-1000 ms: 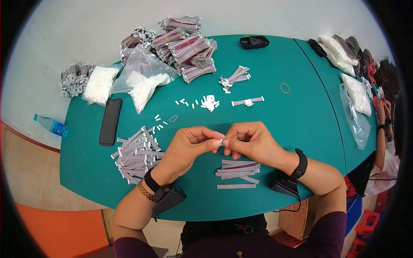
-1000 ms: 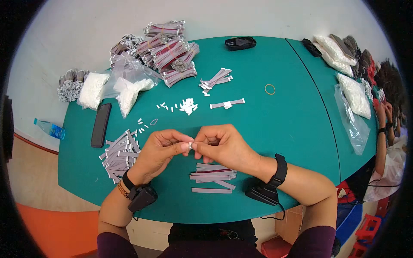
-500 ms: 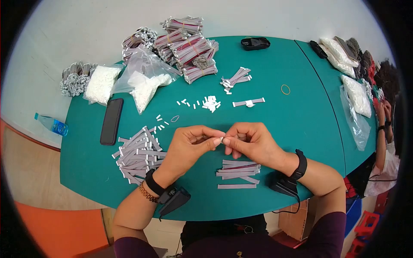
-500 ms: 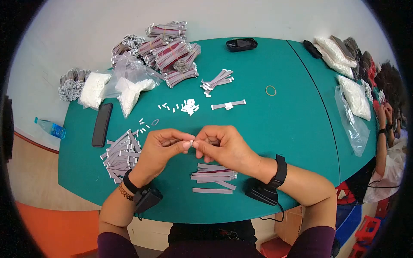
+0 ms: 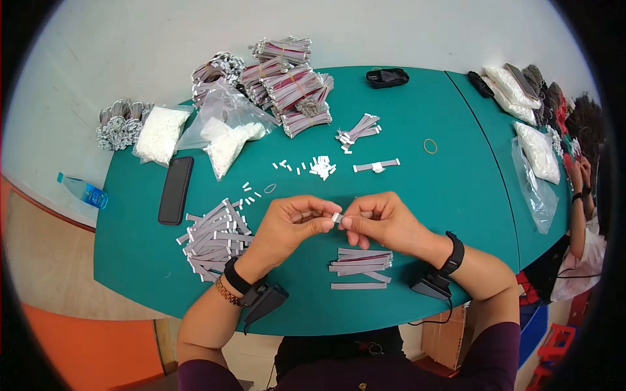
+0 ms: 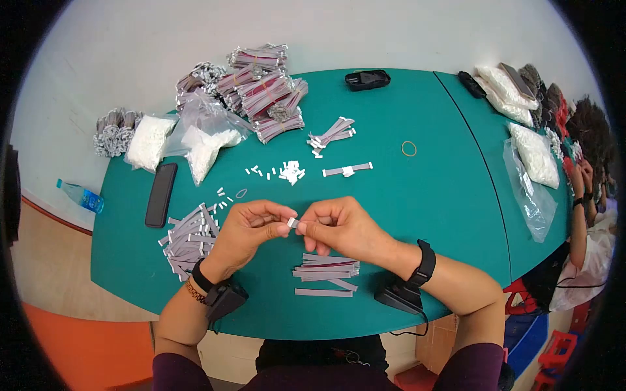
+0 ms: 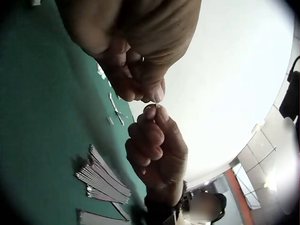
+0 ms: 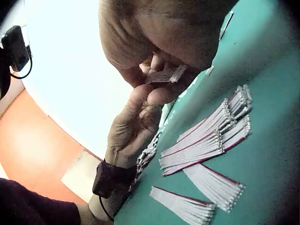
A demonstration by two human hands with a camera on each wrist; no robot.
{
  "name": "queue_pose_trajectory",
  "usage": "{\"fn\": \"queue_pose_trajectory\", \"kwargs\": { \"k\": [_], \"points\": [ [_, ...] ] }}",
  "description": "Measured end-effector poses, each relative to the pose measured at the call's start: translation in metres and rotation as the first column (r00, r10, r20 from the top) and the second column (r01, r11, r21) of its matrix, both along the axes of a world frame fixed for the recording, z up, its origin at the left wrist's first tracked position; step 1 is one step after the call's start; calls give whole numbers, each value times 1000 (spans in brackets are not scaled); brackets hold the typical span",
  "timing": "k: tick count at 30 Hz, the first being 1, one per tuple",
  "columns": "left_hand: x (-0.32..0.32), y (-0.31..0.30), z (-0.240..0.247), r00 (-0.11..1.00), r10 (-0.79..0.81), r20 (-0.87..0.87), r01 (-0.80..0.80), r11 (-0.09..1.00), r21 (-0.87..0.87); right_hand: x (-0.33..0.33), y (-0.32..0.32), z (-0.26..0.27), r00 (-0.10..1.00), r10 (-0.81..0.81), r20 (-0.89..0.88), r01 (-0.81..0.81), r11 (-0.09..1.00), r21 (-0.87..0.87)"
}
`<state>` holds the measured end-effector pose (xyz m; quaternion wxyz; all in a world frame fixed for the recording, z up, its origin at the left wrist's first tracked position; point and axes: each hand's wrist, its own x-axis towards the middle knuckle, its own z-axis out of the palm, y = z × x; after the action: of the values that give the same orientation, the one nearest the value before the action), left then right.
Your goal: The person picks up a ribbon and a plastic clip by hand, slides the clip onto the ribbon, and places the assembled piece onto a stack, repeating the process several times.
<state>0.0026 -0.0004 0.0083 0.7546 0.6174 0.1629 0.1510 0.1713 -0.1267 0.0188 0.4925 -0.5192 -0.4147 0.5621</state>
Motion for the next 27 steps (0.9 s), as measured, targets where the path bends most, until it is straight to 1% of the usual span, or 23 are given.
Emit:
{"fn": "queue_pose_trajectory", "kwargs": {
  "k": [1,4,7,10,16,19,22,25,27],
  "points": [
    [0,0,0,1000,1,-5,-1,1000,21,-1,0,-1,1000,4,-21,-4,1000,2],
    [0,0,2,1000,-15,10,14,998,65,-1,-1,0,1000,18,13,-18,1000,-6],
    [0,1,3,998,-41,42,37,995,91,-2,-2,1,1000,-5,-29,5,1000,-5],
    [-1,-3,3,997,-31,77,21,992,123,-6,-4,4,996,-34,-77,35,999,13],
    [-1,-4,5,996,-42,79,33,992,118,-8,-8,8,994,-34,-103,37,999,22],
    [-1,-4,3,992,-48,119,33,992,125,-10,-8,5,998,-37,-53,39,999,27],
    [-2,-3,2,990,-54,133,39,993,114,-12,-9,9,997,-25,-73,28,999,30],
    [-1,-3,5,991,-49,125,37,995,95,-10,-7,12,991,-13,-137,10,1000,-21],
    [-1,-3,3,991,-43,128,30,995,96,-11,-6,10,985,-23,-168,21,1000,-14]
  ]
}}
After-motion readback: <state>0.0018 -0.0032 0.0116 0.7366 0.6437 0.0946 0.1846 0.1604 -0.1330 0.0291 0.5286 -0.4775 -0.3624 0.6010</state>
